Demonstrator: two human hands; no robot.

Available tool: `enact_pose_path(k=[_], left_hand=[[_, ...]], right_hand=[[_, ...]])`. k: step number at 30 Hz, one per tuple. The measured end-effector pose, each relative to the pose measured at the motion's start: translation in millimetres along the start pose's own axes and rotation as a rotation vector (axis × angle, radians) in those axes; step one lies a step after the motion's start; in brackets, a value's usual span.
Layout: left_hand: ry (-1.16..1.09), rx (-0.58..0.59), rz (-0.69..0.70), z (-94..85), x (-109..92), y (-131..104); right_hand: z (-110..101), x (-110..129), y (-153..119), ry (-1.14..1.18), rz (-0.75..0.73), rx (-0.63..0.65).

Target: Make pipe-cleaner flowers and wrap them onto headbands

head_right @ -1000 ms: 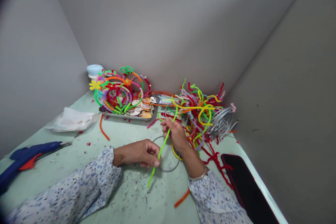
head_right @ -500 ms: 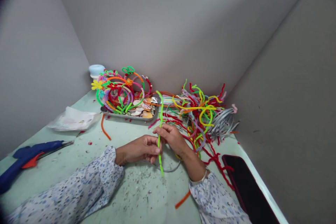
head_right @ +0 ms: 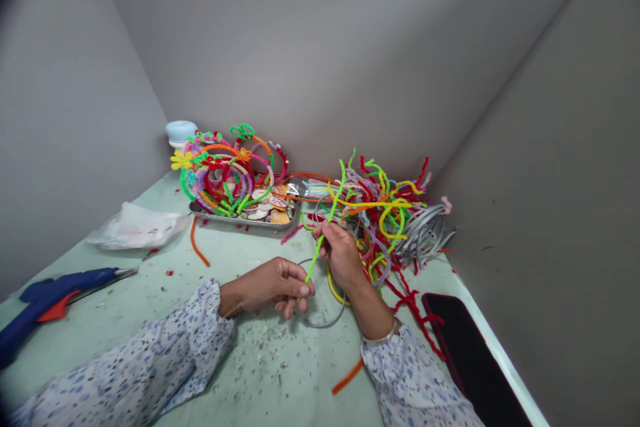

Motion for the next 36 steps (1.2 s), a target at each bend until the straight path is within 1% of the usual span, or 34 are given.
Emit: enact_pose_path(k=[4, 6, 9, 10, 12, 14, 16, 17, 19, 21, 22, 23, 26, 27, 28, 30, 32, 34, 36], left_hand=[[0.029, -0.009, 0.001, 1.0, 0.3, 0.8], [0.032, -0.023, 0.013, 1.0, 0.1, 1.3], [0.02, -0.081, 0.03, -0.4, -0.5, 2.0], [0.012, -0.105, 0.034, -1.1, -0.8, 2.1], [-0.015, -0.15, 0.043, -3.0, -1.8, 2.1], [-0.043, -0.187, 0.058, -5.2, -3.8, 1.7], [-0.055, -0.226, 0.082, -7.6, -6.9, 1.0], [-0.052, -0.241, 0.092, -8.6, -8.6, 0.6], [-0.033, -0.26, 0.106, -10.2, -11.3, 0.1], [0.009, -0.298, 0.125, -13.0, -13.0, 0.0], [0.039, -0.349, 0.142, -16.0, -13.5, 0.0], [0.079, -0.426, 0.163, -20.2, -13.6, -0.3], [0.284, -0.727, 0.19, -36.0, -13.2, -3.3], [0.396, -0.792, 0.164, -40.0, -13.0, -4.4], [0.527, -0.811, 0.126, -42.3, -13.3, -5.0], [0.773, -0.758, 0.045, -42.6, -14.8, -6.2], [0.94, -0.682, -0.043, -39.3, -17.0, -9.0], [1.046, -0.588, -0.106, -33.7, -19.3, -12.2], [1.084, -0.505, -0.114, -28.6, -21.5, -14.1]], right_hand=[[1.8, 4.1, -1.3, 0.007, -0.014, -0.042], [2.6, 6.4, -1.3, 0.03, -0.016, -0.082], [1.6, 8.4, 0.1, 0.099, -0.01, -0.14], [1.3, 8.4, 0.5, 0.118, -0.001, -0.137], [1.8, 6.8, 0.4, 0.125, 0.04, -0.075], [4.9, 3.3, -2.2, 0.084, 0.107, 0.062], [9.4, -1.1, -7.1, -0.009, 0.179, 0.219], [11.1, -3.1, -9.5, -0.063, 0.197, 0.276], [12.8, -5.8, -12.2, -0.148, 0.196, 0.33], [11.9, -6.5, -11.1, -0.165, 0.15, 0.295], [10.9, -6.4, -9.6, -0.155, 0.125, 0.259], [9.9, -6.2, -7.9, -0.147, 0.101, 0.217], [8.6, -4.1, -3.7, -0.169, 0.022, 0.114], [9.1, -3.2, -3.1, -0.182, -0.004, 0.095], [9.9, -2.5, -2.9, -0.191, -0.027, 0.081], [11.3, -2.2, -3.3, -0.19, -0.06, 0.06], [11.3, -3.5, -3.9, -0.19, -0.079, 0.038], [10.0, -5.1, -4.1, -0.203, -0.099, 0.011], [8.2, -5.9, -3.9, -0.218, -0.121, -0.019]])
Point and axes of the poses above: each hand's wrist, its own y-axis towards the middle knuckle, its own z-axis out of the palm, x = y × z, the point moved 3 cm from there along y, towards the middle knuckle, and after that the axes turned 10 degrees about y, right-handed, at the moved point
